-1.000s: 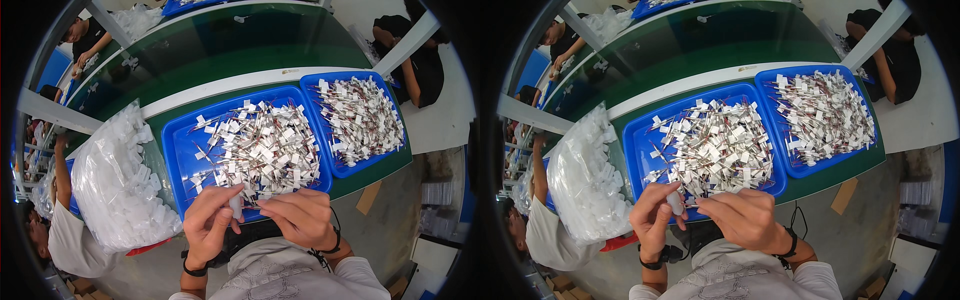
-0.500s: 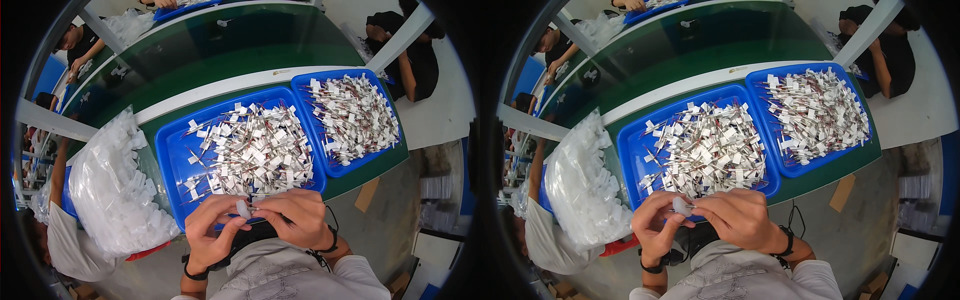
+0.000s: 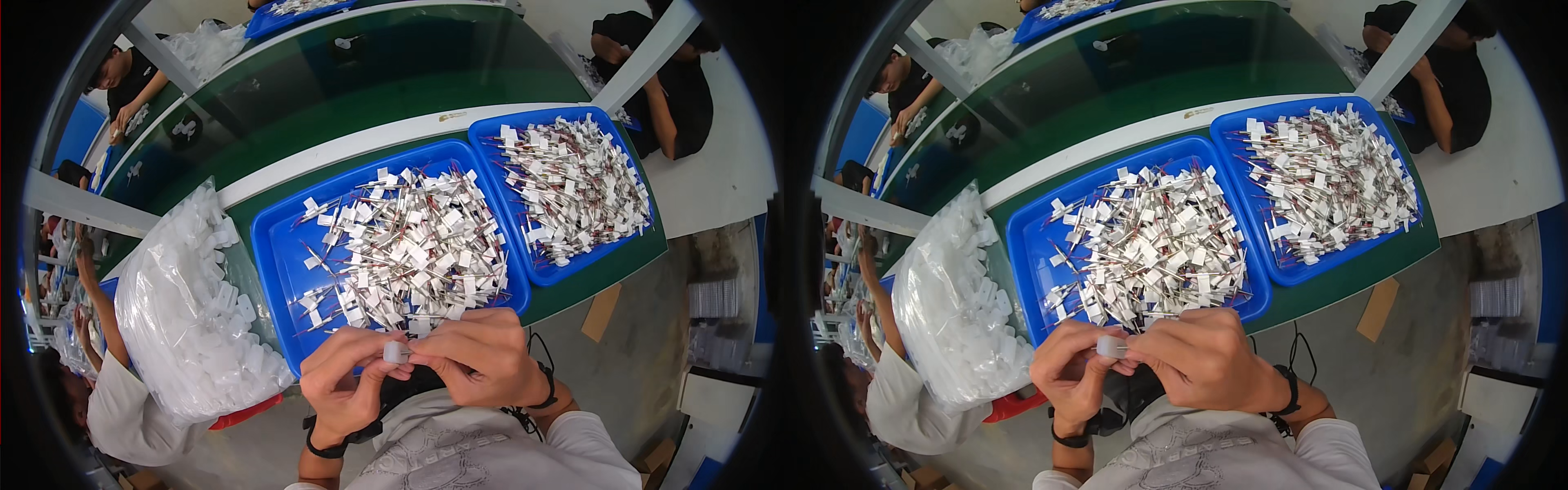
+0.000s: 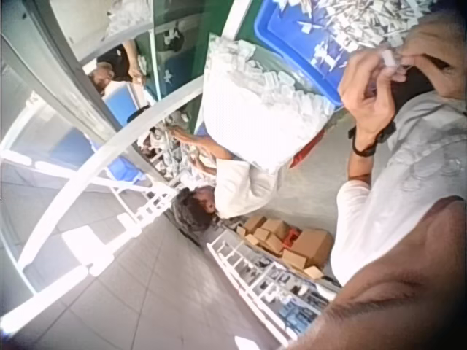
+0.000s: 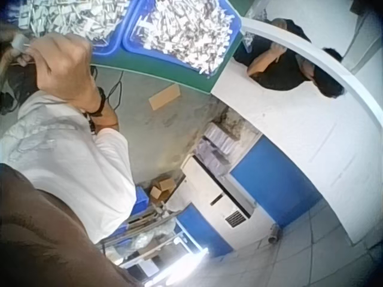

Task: Assembling small white and blue plastic components at an assembly line table.

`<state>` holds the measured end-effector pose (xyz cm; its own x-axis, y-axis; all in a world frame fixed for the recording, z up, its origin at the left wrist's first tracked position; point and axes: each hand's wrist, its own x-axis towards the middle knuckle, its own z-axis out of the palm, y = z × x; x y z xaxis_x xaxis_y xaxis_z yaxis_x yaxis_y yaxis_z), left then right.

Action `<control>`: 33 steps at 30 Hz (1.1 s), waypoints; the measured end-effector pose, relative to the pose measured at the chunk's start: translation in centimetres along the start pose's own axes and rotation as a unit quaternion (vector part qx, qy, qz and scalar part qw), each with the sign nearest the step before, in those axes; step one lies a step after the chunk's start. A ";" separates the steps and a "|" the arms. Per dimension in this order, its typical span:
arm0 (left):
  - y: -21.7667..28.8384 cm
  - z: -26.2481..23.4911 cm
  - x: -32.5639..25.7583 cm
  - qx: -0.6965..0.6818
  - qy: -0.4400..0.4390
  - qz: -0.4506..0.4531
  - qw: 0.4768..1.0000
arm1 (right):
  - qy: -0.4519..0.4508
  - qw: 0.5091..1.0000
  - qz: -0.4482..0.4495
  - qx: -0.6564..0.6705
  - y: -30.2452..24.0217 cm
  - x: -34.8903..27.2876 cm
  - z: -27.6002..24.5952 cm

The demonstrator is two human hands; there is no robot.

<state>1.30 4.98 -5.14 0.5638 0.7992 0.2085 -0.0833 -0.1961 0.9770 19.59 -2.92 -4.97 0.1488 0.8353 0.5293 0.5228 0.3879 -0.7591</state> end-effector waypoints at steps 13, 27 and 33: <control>0.9 0.3 0.5 0.139 -0.031 0.060 0.988 | -0.054 0.997 0.061 0.006 -1.0 1.0 -1.4; 4.6 1.7 2.0 0.204 -0.060 0.099 0.972 | -0.065 0.956 0.183 0.218 0.4 -0.6 -2.9; 5.8 0.0 3.1 0.231 -0.098 0.101 0.963 | -0.045 0.975 0.176 0.128 0.6 -0.5 -4.0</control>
<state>2.60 6.34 1.15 0.7217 0.6054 0.3357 0.1410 -0.6034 0.7849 23.20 -4.66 -4.20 0.2010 0.9605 0.1923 0.2238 0.1461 -0.9636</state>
